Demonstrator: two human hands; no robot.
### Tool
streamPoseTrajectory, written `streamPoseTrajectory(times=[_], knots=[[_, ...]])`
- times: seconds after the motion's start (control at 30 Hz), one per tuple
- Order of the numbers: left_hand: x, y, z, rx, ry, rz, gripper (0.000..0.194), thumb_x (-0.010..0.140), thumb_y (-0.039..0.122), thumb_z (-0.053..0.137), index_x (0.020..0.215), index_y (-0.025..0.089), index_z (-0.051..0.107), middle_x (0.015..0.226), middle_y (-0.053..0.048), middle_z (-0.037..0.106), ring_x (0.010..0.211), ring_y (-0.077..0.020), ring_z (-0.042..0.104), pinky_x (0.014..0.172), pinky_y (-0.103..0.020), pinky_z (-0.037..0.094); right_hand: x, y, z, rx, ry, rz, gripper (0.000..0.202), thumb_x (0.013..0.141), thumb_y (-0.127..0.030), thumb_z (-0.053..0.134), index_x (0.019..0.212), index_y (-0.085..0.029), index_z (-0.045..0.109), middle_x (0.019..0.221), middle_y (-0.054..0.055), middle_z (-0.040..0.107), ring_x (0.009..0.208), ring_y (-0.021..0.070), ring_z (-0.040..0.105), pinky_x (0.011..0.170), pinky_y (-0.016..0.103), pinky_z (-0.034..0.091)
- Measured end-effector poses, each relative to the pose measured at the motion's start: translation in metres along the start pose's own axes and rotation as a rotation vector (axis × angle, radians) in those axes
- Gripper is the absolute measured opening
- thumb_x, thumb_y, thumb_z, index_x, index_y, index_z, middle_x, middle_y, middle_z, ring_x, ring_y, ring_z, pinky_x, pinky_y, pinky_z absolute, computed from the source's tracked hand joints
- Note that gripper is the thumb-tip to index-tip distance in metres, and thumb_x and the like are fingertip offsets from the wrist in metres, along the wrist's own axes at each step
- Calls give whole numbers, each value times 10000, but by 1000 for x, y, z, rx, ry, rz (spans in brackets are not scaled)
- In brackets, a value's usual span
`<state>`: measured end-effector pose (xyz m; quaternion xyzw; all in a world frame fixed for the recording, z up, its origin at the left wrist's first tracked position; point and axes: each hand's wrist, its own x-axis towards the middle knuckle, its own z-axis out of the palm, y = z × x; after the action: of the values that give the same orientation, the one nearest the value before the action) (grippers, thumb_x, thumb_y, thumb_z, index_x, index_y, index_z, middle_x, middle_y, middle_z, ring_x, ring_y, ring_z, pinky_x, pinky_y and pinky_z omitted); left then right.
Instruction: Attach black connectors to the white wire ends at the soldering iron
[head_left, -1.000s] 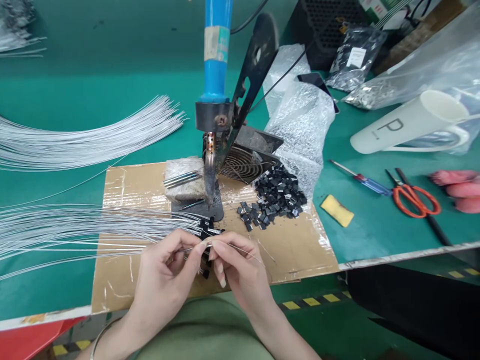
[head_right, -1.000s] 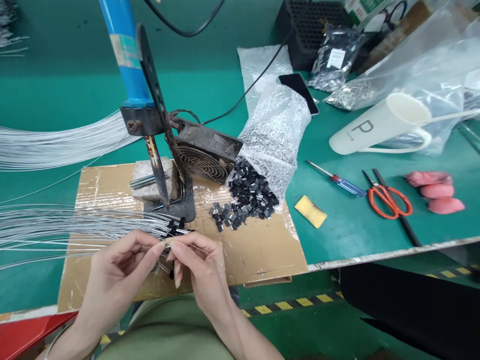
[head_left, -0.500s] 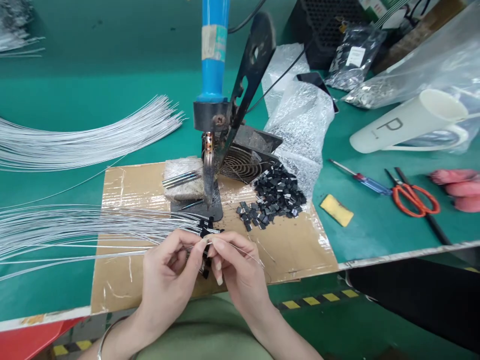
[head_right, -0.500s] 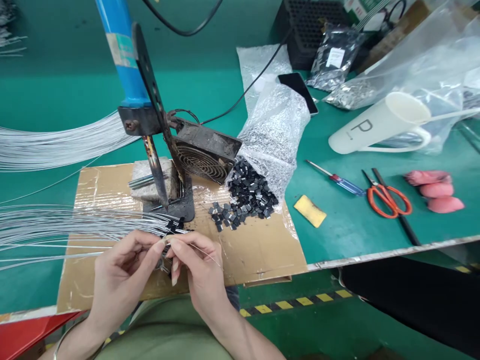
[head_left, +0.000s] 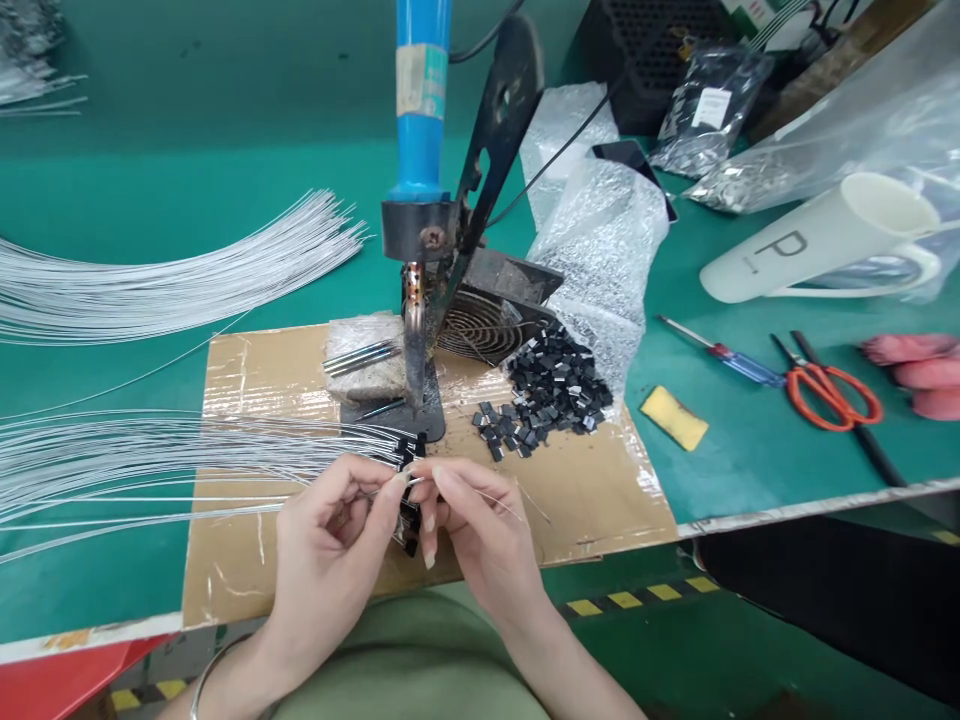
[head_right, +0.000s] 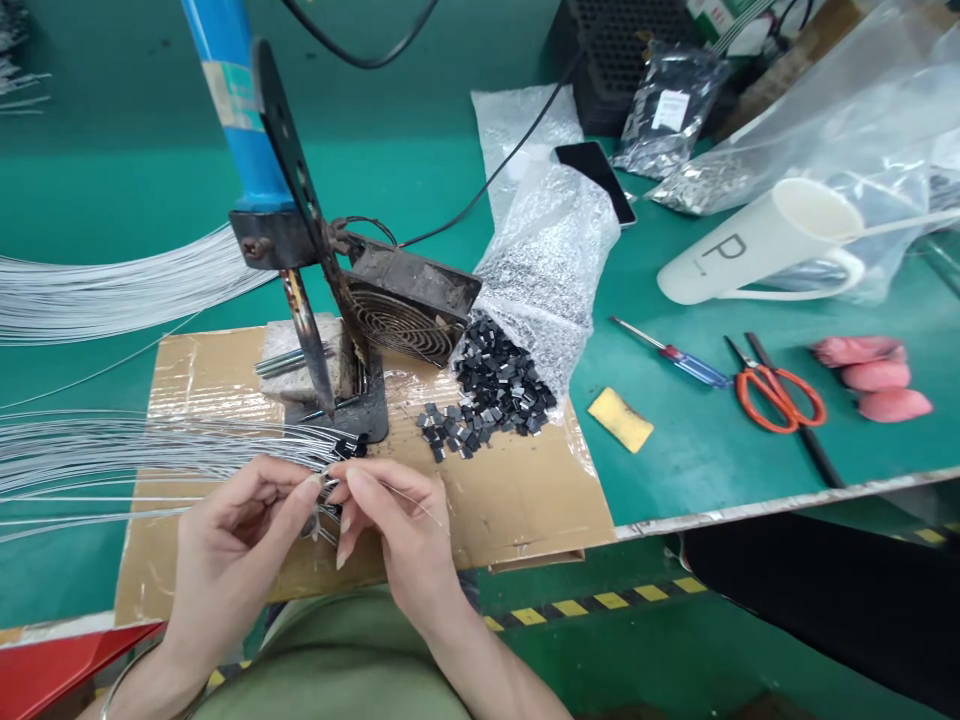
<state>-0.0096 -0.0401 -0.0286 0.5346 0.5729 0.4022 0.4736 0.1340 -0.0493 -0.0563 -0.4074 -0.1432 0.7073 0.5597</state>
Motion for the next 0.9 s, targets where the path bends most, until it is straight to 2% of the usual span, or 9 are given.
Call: streamPoseTrajectory(times=[0.3, 0.63, 0.9], knots=[[-1, -5, 1, 77, 44, 57, 102, 983, 221, 707, 885, 218, 735, 712, 31, 688, 592, -81, 538, 525, -154, 411, -3, 4, -4, -130, 0, -125, 59, 884, -311, 864, 901, -263, 895, 700, -11, 760, 438, 69, 624, 436, 169, 579], [-5, -7, 0, 111, 63, 71, 85, 955, 222, 740, 871, 211, 743, 726, 12, 685, 621, -95, 562, 540, -168, 429, -4, 5, -6, -109, -12, -102, 48, 894, -302, 862, 903, -260, 886, 706, -19, 754, 460, 69, 635, 444, 165, 576], [-6, -8, -2, 137, 28, 76, 93, 971, 242, 730, 882, 218, 738, 727, 17, 693, 597, -90, 563, 535, -173, 427, -3, 2, -6, -73, -13, -42, 84, 864, -329, 884, 860, -245, 879, 669, -22, 738, 441, 67, 628, 439, 164, 542]])
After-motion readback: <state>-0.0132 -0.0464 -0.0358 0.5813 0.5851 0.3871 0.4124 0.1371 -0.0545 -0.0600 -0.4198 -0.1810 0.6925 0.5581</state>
